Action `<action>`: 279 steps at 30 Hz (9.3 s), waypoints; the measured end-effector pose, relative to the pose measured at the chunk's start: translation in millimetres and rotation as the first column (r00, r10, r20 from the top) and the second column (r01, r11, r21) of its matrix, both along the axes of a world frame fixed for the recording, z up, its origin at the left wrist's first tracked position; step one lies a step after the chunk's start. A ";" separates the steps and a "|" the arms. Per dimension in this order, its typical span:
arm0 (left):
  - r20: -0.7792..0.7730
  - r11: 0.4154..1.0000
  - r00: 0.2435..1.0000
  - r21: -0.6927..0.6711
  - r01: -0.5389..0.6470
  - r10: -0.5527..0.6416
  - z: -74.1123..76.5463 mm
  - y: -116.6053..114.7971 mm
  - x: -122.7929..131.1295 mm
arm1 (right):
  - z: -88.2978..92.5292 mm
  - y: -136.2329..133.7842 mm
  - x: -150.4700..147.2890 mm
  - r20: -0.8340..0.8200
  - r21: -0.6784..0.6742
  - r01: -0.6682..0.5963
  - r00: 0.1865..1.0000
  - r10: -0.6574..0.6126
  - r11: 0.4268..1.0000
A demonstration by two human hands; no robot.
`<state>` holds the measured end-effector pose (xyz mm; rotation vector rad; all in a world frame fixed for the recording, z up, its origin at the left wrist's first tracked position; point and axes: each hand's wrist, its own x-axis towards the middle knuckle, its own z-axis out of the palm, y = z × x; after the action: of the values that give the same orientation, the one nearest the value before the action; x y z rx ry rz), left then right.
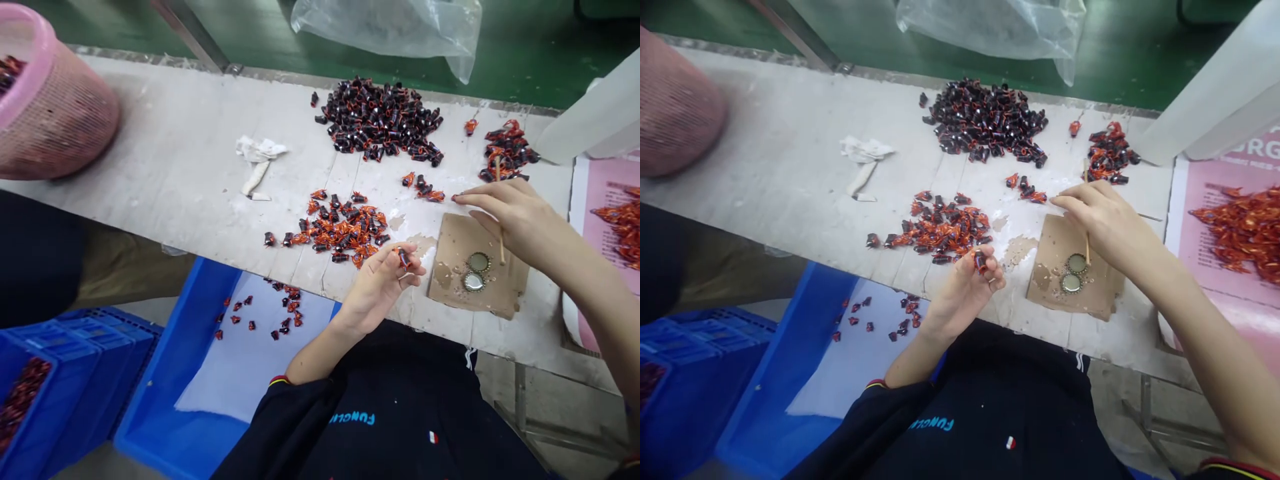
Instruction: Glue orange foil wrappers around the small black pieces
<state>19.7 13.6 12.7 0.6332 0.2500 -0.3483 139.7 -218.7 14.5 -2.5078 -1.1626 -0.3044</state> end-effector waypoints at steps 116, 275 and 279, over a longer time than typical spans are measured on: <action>0.796 0.261 0.548 0.603 -0.754 -0.257 25.8 -13.8 -16.1 | 23.0 71.9 -117.4 -0.478 0.794 0.343 0.862 0.167 0.502; 0.599 -0.455 0.726 0.572 -0.682 -0.336 -33.8 64.5 14.6 | 3.3 72.7 -119.2 -0.301 0.403 0.132 0.954 -0.005 0.906; 0.661 -0.410 0.656 0.519 -0.750 -0.364 -31.6 59.0 18.0 | -2.5 71.3 -122.8 -0.377 0.451 0.203 0.926 -0.020 0.869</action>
<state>37.7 72.6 -18.8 2.5140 -0.1679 0.9588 17.0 -147.4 12.0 -2.0707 -0.6855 -0.1290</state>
